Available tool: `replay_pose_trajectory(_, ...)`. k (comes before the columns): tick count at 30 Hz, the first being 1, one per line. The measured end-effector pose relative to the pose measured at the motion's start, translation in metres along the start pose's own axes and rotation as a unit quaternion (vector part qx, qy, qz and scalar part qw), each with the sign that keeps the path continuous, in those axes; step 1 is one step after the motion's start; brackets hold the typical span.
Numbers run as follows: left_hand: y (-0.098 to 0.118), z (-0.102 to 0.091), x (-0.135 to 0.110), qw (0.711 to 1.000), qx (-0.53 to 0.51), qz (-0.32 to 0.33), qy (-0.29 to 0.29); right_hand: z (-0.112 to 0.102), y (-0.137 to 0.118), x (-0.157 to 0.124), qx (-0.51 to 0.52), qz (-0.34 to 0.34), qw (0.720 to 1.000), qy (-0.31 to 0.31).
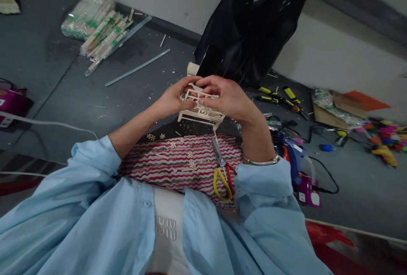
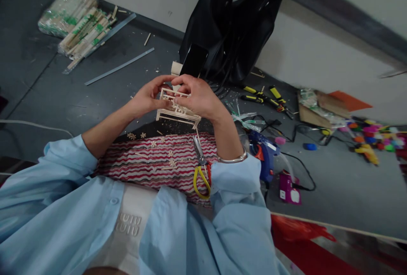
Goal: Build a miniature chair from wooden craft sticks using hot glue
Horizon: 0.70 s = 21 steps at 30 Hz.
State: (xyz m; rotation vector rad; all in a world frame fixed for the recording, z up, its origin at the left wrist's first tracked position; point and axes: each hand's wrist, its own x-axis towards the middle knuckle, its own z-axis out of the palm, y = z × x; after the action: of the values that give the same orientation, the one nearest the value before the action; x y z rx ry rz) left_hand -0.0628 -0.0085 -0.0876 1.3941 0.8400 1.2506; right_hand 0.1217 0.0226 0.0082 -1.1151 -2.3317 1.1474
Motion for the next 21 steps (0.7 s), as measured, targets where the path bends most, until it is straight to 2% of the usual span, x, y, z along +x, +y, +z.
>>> replay_pose_trajectory(13,-0.0003,0.0016,0.0006,1.000,-0.001,-0.006,0.004,0.0016,0.0038,-0.0004,-0.007,-0.022,1.000,0.009)
replay_pose_trajectory(21,-0.0001,0.0016,0.0011,1.000,0.000,0.021,0.007,0.0011,0.0057,-0.0004,-0.020,-0.034,0.999,0.013)
